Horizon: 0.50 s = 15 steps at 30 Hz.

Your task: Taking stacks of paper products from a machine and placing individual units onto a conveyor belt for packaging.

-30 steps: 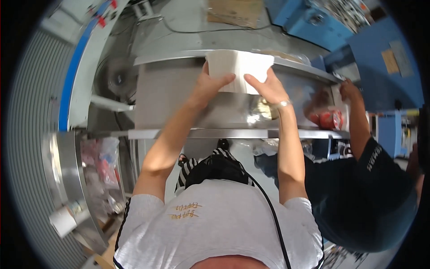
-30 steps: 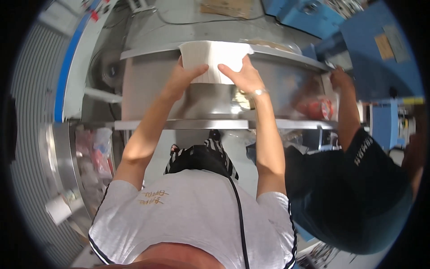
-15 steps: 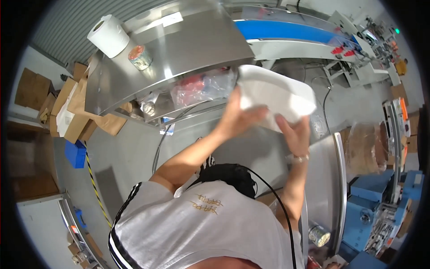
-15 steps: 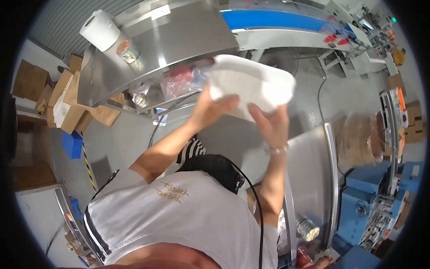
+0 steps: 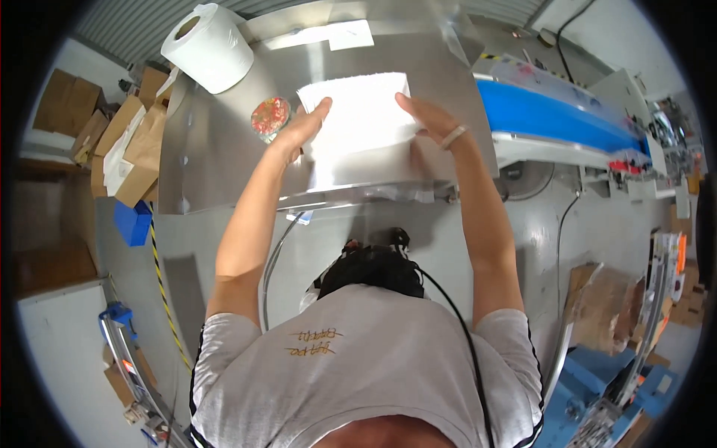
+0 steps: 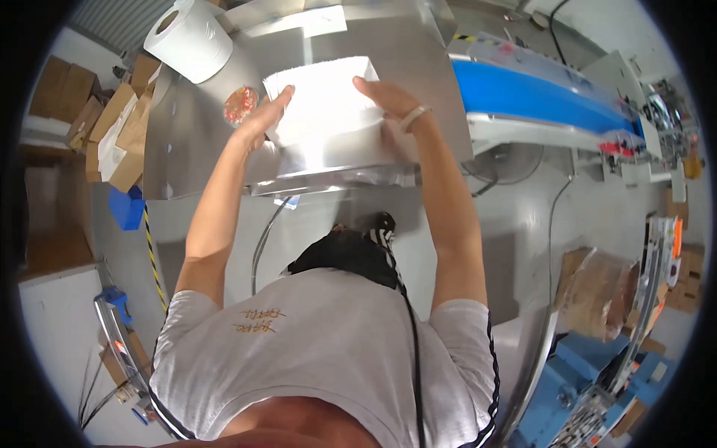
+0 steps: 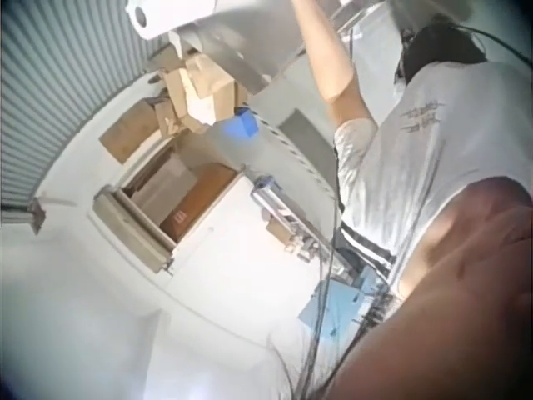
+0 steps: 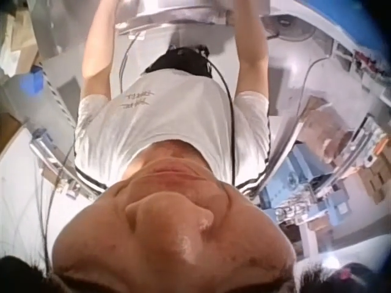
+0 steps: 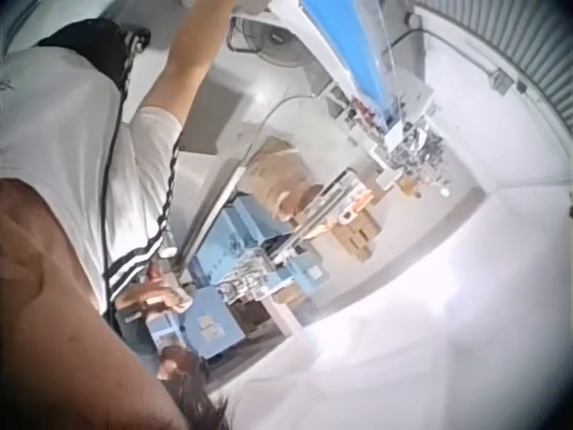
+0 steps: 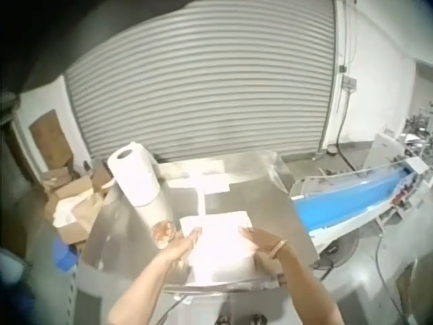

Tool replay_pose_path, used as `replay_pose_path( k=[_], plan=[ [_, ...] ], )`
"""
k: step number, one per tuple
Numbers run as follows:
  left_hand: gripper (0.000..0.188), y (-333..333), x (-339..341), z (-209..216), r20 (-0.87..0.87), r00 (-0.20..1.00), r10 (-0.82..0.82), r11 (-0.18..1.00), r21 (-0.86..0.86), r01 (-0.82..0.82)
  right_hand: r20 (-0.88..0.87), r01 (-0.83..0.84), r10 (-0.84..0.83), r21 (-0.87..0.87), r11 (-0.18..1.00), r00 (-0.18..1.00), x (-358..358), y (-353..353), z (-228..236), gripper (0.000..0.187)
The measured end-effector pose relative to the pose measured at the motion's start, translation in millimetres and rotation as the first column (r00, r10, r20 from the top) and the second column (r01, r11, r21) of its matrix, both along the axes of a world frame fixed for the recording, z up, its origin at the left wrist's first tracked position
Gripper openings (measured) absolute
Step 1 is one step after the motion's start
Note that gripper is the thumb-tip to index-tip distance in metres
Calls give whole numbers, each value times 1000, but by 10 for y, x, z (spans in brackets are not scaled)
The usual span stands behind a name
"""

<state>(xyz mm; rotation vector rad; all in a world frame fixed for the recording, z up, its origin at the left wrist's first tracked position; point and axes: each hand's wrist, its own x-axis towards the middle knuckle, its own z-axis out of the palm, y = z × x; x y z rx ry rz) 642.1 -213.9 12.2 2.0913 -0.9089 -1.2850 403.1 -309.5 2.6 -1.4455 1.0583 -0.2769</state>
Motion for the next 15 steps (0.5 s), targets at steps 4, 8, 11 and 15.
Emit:
replay_pose_path(
  k=[4,8,11,15],
  plan=[
    [91,-147,-66,-43,-107,993,-48,994,-100,37,68,24,-22,-26,999,997,-60,-120,20,73],
    [89,-213,-16,-27,-10,1000,29,988,-150,-30,-62,-101,89,-230,968,994,108,-167,-62,49],
    [89,-132,-40,19,102,992,67,988,-142,-52,87,-80,74,64,995,993,28,-253,-101,43],
    [83,-131,-127,71,582,812,44,997,32,-77,145,-42,6,246,968,989,-114,-342,-113,38]
  ],
)
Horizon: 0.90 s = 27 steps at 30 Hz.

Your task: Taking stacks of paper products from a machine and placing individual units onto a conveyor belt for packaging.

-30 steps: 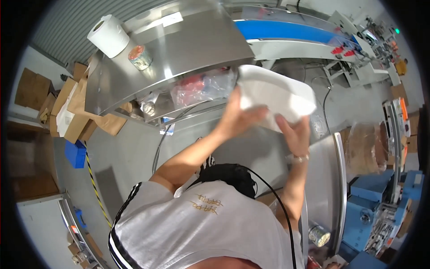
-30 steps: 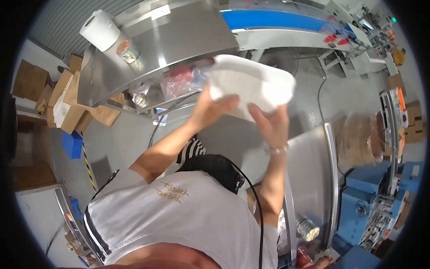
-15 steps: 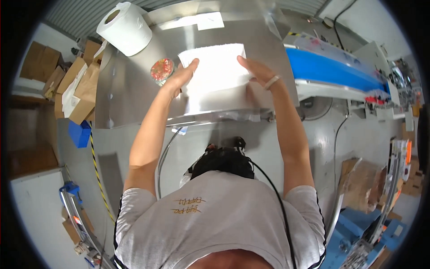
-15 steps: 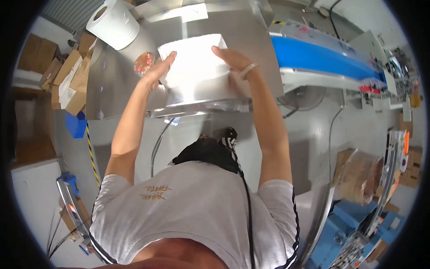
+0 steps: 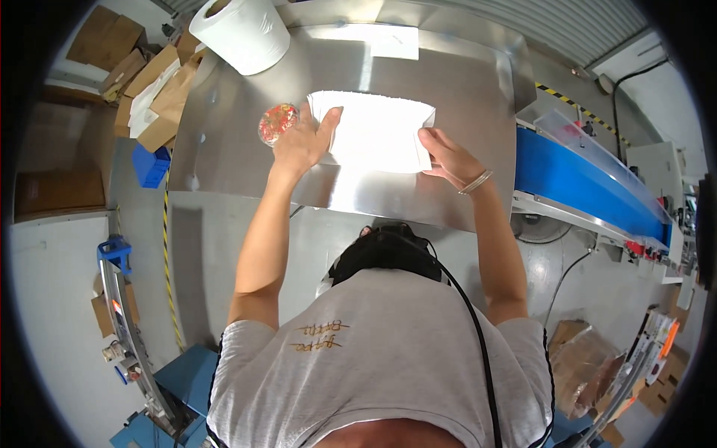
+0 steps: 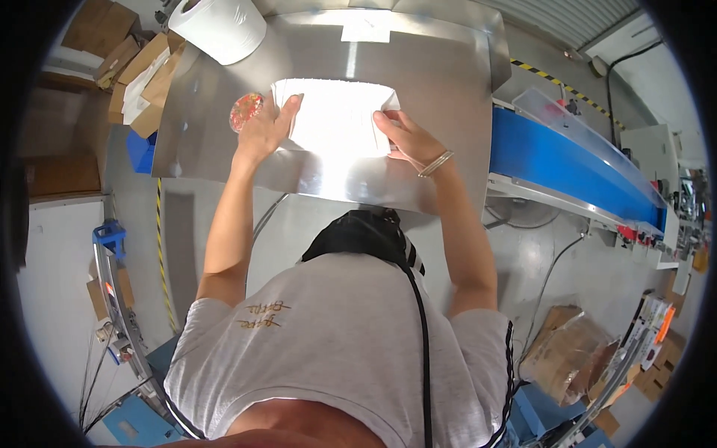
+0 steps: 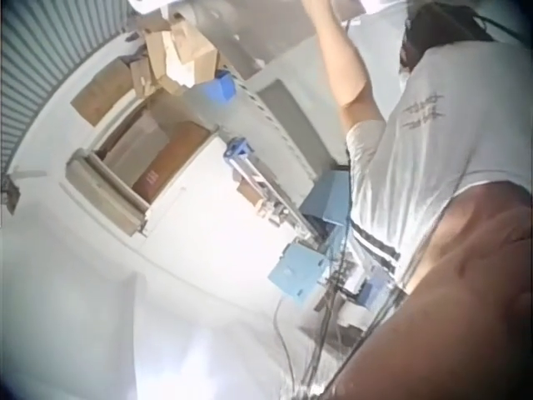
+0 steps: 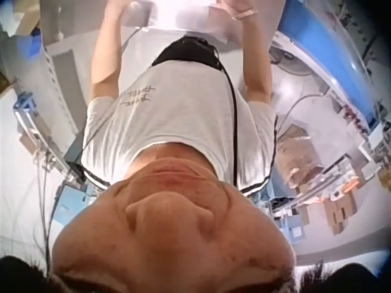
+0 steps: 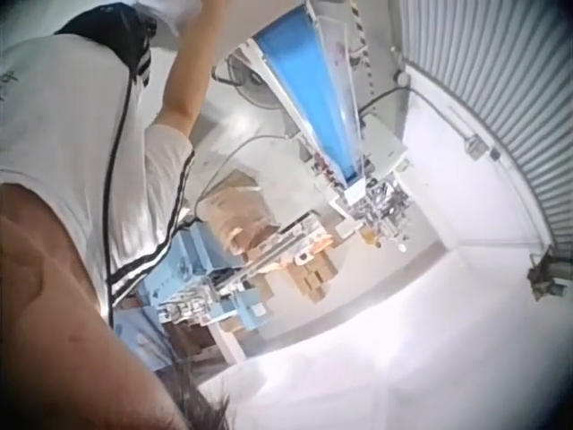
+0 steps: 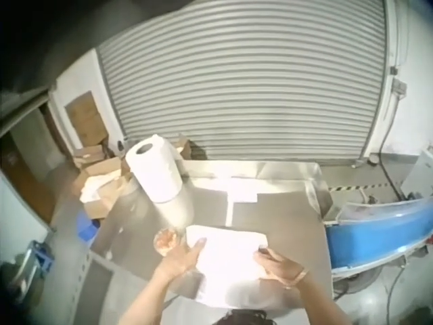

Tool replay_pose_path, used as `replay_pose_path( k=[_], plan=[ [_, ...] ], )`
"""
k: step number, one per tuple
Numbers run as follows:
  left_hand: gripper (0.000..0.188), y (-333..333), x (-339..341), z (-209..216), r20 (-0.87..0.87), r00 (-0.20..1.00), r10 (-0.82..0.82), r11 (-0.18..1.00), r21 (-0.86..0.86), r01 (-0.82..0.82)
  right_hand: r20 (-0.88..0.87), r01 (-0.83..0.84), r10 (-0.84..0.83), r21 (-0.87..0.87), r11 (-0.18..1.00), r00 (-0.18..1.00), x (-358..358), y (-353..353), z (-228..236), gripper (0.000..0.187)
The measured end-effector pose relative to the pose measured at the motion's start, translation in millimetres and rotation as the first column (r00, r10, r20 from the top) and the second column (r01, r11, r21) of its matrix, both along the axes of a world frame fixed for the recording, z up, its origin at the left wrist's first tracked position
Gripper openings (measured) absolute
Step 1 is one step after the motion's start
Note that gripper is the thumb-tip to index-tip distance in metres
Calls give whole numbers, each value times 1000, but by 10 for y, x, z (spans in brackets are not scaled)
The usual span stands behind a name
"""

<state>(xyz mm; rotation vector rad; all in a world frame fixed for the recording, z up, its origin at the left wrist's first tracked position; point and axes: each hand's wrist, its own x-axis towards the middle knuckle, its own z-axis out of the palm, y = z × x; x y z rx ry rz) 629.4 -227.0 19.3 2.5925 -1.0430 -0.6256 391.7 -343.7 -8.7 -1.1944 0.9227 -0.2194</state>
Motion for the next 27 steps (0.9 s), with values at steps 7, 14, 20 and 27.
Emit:
replay_pose_path(
  k=[7,14,20,27],
  plan=[
    [51,299,1181,-566,-2,950,312,823,-499,-271,128,104,-105,14,994,986,110,-91,-387,42],
    [37,109,401,-395,-668,742,48,825,-392,-407,324,223,-265,162,961,908,-125,22,-194,37],
    [47,88,-57,-504,-692,718,-75,848,-423,-320,188,284,-337,261,923,922,-879,141,-514,38],
    [59,51,-1690,153,212,973,-88,652,-726,217,59,166,-163,-38,985,985,-1382,-12,-614,49]
  ],
)
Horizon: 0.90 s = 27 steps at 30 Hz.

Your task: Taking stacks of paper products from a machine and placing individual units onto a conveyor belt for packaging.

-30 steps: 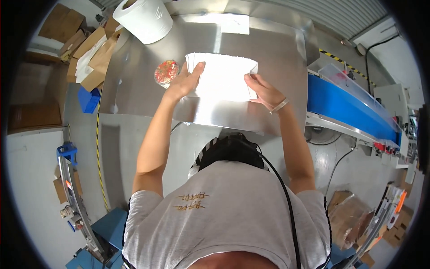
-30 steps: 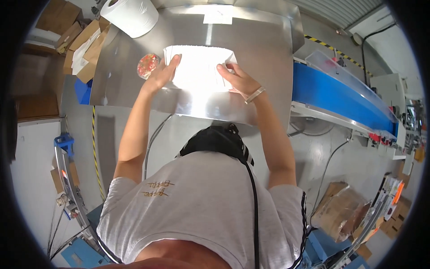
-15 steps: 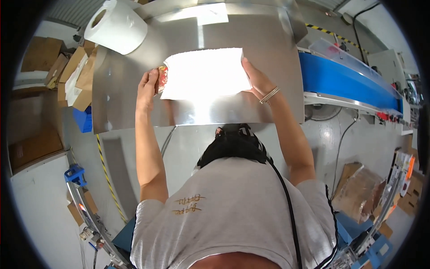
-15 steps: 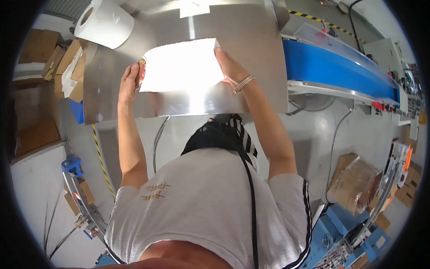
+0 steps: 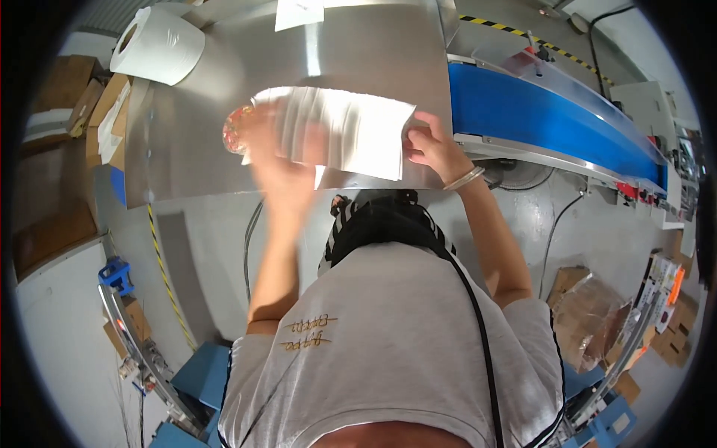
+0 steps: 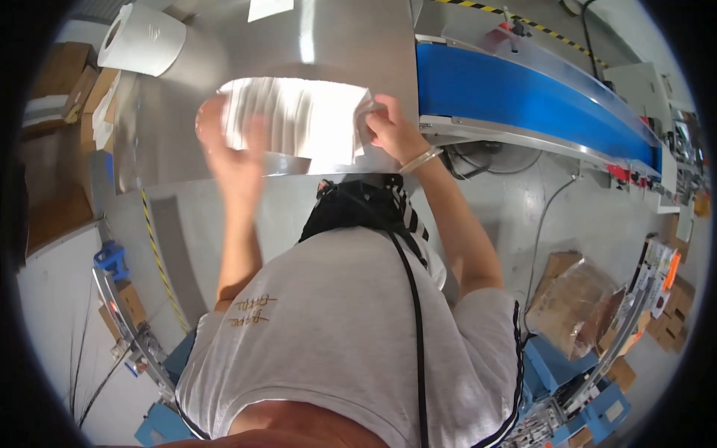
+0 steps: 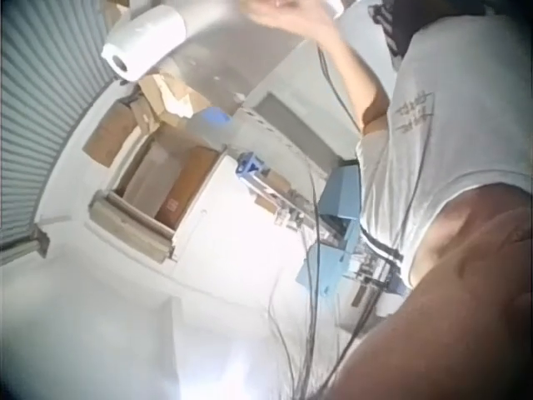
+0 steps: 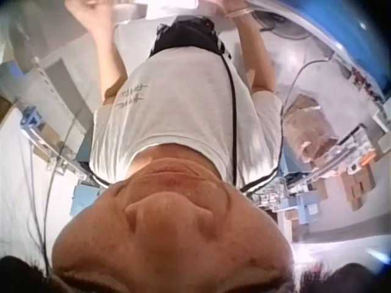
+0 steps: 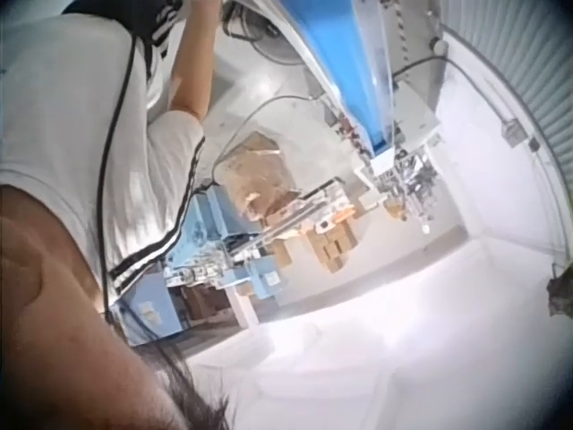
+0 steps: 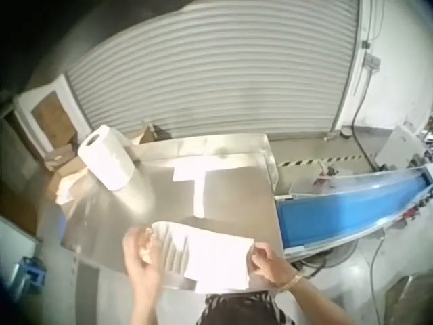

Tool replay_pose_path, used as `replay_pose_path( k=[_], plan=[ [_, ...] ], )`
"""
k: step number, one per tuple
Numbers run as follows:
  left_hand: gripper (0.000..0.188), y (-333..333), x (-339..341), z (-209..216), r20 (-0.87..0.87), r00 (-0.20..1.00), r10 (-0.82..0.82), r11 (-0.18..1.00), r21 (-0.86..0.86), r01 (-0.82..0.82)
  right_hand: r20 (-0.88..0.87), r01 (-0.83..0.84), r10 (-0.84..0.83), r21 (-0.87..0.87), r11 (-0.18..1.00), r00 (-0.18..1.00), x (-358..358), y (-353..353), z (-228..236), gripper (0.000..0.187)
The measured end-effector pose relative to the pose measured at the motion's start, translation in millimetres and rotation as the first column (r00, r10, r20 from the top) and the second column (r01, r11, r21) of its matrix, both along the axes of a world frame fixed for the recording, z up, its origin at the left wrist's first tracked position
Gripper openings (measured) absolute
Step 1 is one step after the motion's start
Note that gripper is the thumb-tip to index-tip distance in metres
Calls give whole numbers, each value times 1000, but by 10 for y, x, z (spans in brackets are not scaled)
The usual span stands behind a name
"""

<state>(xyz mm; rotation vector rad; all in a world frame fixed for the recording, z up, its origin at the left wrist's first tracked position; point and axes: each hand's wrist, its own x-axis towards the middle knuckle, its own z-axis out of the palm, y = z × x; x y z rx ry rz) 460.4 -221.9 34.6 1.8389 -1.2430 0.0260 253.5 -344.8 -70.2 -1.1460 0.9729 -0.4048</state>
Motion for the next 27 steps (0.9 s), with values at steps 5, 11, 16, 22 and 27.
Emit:
replay_pose_path(
  k=[5,11,16,22,27],
  plan=[
    [65,-227,-1085,-311,170,985,-15,987,162,-13,241,-163,101,254,953,965,115,-110,223,63],
    [46,-235,-1085,-518,333,943,2,978,194,-71,-34,-232,234,-330,915,972,-30,-207,83,58],
    [43,-182,-1093,-563,352,936,12,987,144,-67,-65,-240,240,-498,833,969,-125,-328,323,53],
    [41,-152,-1062,-477,287,955,-76,984,176,25,-89,-499,564,-593,632,821,-191,-652,364,45],
    [43,-162,-1017,-414,261,964,-46,989,146,7,50,-394,477,-491,777,877,-215,-863,108,31]
  ],
)
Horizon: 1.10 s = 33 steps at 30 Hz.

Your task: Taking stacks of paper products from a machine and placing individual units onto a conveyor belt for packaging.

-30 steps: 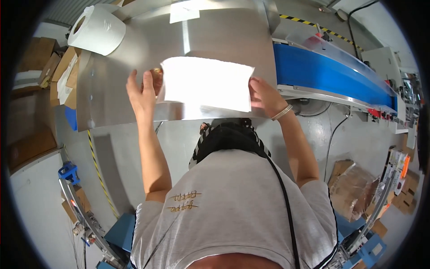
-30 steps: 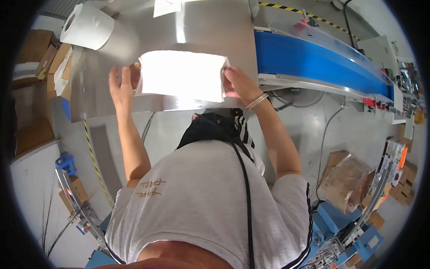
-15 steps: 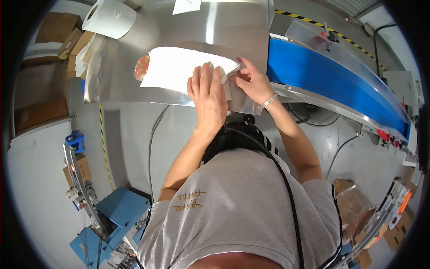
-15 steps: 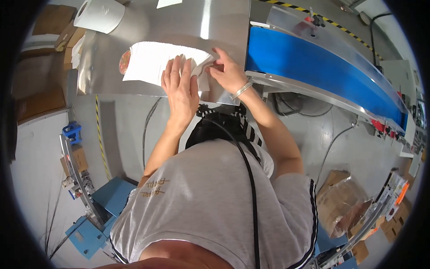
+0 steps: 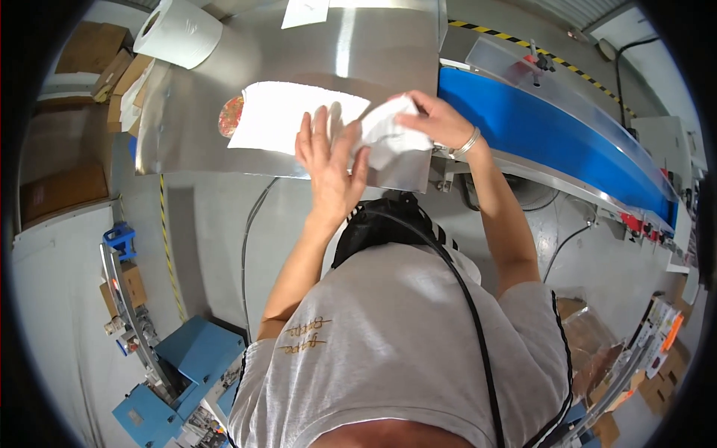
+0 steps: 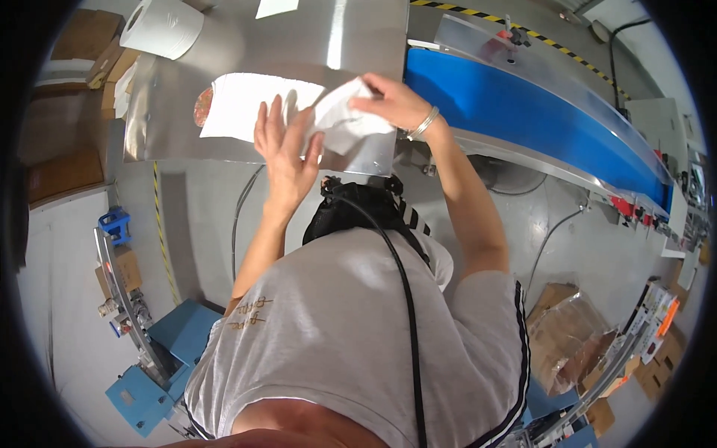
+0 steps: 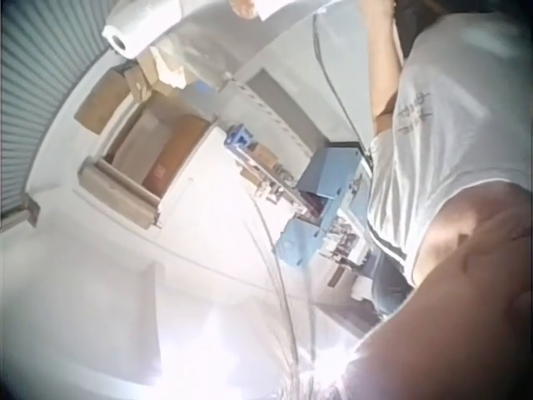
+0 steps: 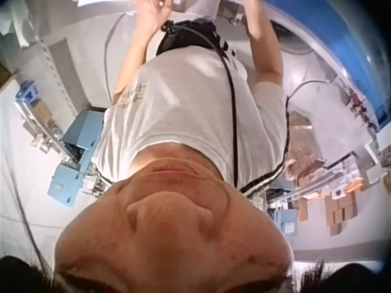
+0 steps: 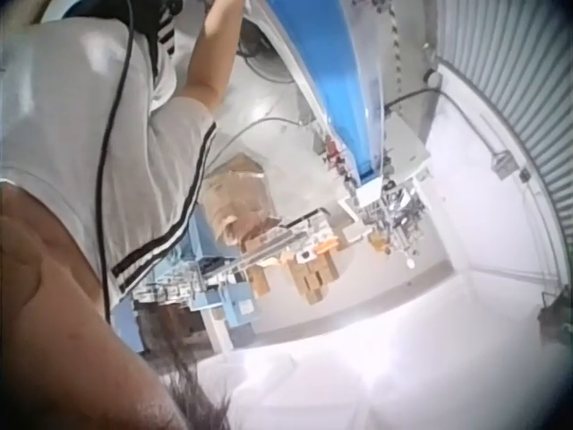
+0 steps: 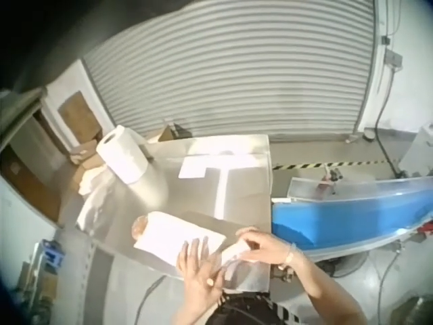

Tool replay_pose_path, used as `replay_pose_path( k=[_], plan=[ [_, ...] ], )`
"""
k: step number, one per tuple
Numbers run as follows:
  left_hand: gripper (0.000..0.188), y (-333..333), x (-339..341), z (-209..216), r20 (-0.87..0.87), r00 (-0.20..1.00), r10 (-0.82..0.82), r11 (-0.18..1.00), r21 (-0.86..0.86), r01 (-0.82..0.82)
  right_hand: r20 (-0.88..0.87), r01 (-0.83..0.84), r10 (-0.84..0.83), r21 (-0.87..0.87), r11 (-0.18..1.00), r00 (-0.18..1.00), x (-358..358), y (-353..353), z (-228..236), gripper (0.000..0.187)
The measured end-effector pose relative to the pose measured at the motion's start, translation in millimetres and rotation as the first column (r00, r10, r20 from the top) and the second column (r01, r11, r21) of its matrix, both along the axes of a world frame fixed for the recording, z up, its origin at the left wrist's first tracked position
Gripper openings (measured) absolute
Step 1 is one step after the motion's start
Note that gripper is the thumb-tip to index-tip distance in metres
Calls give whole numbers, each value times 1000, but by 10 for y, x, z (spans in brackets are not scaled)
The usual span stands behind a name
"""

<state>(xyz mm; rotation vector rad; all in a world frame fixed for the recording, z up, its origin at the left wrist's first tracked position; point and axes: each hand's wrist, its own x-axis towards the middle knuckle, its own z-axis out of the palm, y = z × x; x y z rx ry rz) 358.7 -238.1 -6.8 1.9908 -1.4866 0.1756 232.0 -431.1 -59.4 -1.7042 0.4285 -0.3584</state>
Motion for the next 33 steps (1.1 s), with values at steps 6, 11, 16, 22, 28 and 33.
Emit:
replay_pose_path(
  k=[6,11,16,22,28,33],
  plan=[
    [40,64,120,-142,67,993,100,995,-28,-98,-339,520,-546,-172,837,766,-469,-457,-235,45],
    [37,41,109,-142,89,993,83,995,-68,-77,-349,553,-840,-637,537,414,-1330,-1029,-539,62],
    [35,100,115,-180,94,992,87,993,-88,-78,-71,358,-741,-842,403,667,-917,-495,5,59],
    [37,59,124,-82,7,1000,20,1000,-11,-20,59,-30,64,-453,891,996,187,122,-6,52],
    [41,138,300,-171,37,991,132,991,-15,-131,-250,395,-392,-38,918,886,-313,-178,-145,26],
    [35,113,269,-181,68,995,75,994,-85,-69,-365,579,-874,-654,486,321,-1236,-813,-405,49]
  ],
)
